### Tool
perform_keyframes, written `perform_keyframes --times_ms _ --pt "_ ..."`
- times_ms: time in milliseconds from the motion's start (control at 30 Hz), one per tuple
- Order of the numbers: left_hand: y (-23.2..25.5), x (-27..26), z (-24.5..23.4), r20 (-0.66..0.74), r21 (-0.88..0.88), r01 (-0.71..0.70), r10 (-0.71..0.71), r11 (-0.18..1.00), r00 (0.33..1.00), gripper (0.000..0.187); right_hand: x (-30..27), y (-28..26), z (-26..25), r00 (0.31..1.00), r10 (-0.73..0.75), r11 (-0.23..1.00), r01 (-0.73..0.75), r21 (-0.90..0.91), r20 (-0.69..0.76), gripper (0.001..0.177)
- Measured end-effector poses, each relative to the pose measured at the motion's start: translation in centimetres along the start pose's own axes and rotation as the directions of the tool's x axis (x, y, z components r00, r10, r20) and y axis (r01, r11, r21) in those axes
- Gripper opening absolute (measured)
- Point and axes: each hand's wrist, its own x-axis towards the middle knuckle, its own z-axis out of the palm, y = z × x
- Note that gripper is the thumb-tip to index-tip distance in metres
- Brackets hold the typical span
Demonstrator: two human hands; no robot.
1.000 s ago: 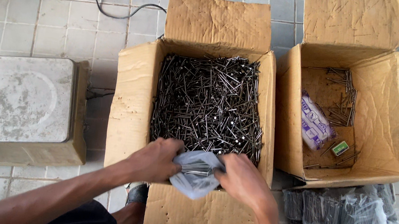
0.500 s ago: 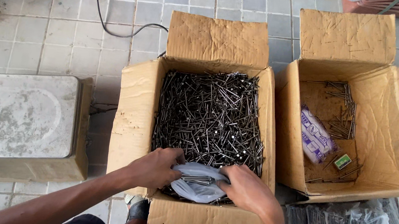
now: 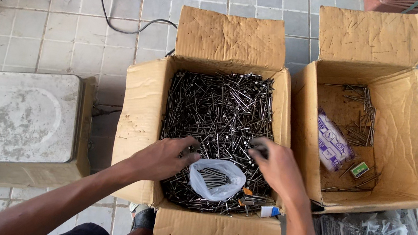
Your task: The person scoops nails from a cardboard box and places them into a plastic bag. They repeat this process multiple times, transferring nails from the box to the bag.
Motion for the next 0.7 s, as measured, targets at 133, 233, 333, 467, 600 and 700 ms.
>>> perform_keyframes --times_ms 133,233,333,467,600,700 --pt "0.4 1.0 1.0 0.014 -0.234 -0.015 0.019 0.972 1.0 0.067 5.1 1.8 3.1 0.985 -0.17 0.98 0.173 -0.096 0.031 0.041" --pt "1.4 0.9 0.9 0.215 -0.341 0.048 0.028 0.939 0.976 0.083 7.3 2.1 4.0 0.979 -0.188 0.945 0.203 -0.256 0.083 0.058" --pt "0.0 2.1 1.3 0.247 -0.368 -0.02 0.119 0.93 0.962 0.071 8.4 1.2 3.8 0.97 -0.195 0.931 0.23 -0.283 0.149 0.081" --pt "-2.2 3.9 1.9 -0.035 -0.303 -0.06 0.052 0.951 0.998 0.045 9.7 3.3 6.3 0.963 -0.183 0.919 0.24 -0.313 0.2 0.095" --pt "-3.6 5.5 2.5 -0.203 -0.283 -0.093 0.035 0.955 0.979 0.027 11.8 7.5 10.0 0.961 -0.268 0.896 0.275 -0.348 0.067 0.087" --pt "-4.6 7.0 2.7 -0.247 -0.264 -0.093 0.026 0.96 0.969 0.027 11.5 6.3 10.0 0.958 -0.287 0.887 0.269 -0.376 0.009 0.082"
